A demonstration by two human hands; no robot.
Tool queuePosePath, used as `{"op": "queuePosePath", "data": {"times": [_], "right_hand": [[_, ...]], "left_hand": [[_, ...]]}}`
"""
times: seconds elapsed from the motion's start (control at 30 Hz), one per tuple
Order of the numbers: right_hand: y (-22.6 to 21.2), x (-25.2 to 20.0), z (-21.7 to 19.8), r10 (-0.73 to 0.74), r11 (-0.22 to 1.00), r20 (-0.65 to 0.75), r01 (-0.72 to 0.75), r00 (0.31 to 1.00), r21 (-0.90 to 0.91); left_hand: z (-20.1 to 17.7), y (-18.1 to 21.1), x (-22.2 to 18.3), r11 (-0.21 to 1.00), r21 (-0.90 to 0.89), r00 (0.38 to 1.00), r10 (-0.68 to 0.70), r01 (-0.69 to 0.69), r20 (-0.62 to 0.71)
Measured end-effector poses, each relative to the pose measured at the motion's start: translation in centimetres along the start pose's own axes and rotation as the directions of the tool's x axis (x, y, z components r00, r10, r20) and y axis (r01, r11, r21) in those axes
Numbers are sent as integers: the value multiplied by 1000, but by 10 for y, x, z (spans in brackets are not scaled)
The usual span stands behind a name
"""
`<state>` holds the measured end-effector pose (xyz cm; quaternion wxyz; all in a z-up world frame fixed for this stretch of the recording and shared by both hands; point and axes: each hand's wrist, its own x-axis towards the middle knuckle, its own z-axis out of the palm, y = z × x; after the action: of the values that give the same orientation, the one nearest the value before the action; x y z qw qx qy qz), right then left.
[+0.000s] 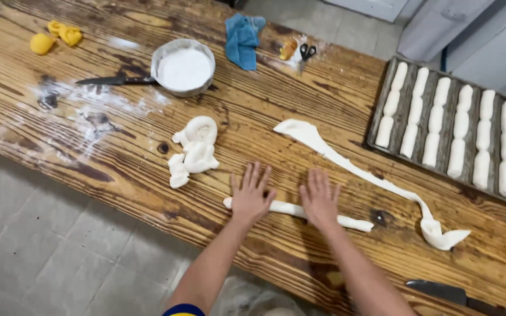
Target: Stretching dough into a rope, cutting it into segments, and placing them on a baking tray
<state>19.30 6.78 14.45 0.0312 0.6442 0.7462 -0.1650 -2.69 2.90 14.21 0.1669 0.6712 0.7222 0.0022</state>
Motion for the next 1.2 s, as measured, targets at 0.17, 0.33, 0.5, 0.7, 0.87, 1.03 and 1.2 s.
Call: {"op": "queuePosePath", "data": {"times": [0.17, 0.33, 0.5, 0.7, 0.87, 1.03, 1.2], "right_hand": [[-20, -69, 51, -233, 964, 131, 247, 964, -99], [31, -150, 122, -526, 843, -476, 362, 704, -397], [54, -68, 124, -469, 824, -457, 188, 756, -535], [21, -32, 11, 62, 978, 92, -42, 994, -205], [95, -78, 111, -205, 950, -637, -7, 743, -313], [167, -70, 168, -689, 724, -632, 318, 354, -611], [123, -23, 27, -4, 909, -290, -117, 957, -399]], "left_hand": [[36, 1, -97, 974, 19, 974, 227, -227, 3], [100, 36, -158, 893, 369, 713, 434, -259, -550], [95, 50, -61, 919, 295, 713, 391, -263, -582], [-55, 39, -33, 1000, 14, 974, -25, 22, 224], [86, -11, -107, 955, 289, 714, 248, -66, -655], [79, -33, -102, 909, 414, 655, 291, 37, -697], [45, -53, 3, 945, 326, 774, 206, 1, -599]]}}
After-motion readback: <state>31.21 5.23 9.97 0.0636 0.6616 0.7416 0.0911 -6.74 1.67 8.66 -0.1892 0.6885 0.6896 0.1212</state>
